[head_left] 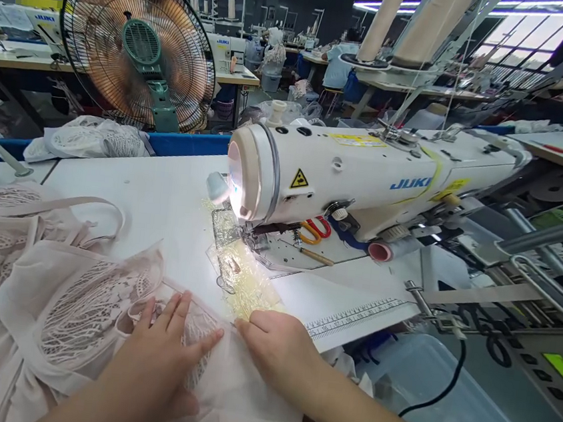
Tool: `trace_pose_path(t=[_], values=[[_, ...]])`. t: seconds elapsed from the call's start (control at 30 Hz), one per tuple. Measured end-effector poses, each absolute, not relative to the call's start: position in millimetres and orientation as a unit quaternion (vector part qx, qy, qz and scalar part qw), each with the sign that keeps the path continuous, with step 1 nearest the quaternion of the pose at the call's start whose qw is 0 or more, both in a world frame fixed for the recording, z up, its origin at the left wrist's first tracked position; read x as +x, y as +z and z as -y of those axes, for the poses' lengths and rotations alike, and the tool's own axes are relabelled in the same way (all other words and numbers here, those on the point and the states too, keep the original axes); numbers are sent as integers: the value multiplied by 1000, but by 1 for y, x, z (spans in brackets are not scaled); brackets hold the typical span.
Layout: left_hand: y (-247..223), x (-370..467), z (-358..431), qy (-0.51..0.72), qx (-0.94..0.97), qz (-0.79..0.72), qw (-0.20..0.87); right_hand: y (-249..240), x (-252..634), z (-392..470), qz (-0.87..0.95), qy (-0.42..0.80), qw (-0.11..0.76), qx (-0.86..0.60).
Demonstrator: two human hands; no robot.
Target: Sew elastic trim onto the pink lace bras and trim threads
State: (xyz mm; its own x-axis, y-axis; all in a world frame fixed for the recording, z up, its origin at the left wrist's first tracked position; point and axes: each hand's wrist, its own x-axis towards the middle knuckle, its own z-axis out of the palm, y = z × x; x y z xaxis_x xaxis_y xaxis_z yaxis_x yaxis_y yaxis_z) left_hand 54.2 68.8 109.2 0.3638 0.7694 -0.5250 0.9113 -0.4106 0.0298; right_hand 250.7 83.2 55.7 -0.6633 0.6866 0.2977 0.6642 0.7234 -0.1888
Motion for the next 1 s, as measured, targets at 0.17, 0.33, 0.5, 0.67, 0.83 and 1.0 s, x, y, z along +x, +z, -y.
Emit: trace_pose_path(t=[0.17,0.33,0.5,0.67,0.83,1.0], values=[[112,55,-70,-232,813,-514,146,51,235,-90,908,45,205,-364],[112,56,-70,-238,811,-513,146,47,235,-91,913,70,178,-359],[108,53,-69,-225,812,-519,144,56,247,-87,924,78,106,-360],[105,52,-67,-207,821,-515,132,66,256,-84,922,100,23,-374],[99,48,-67,-180,828,-523,92,78,263,-67,853,176,75,-486],[89,25,-71,-88,846,-524,-36,77,261,-56,784,334,178,-493]])
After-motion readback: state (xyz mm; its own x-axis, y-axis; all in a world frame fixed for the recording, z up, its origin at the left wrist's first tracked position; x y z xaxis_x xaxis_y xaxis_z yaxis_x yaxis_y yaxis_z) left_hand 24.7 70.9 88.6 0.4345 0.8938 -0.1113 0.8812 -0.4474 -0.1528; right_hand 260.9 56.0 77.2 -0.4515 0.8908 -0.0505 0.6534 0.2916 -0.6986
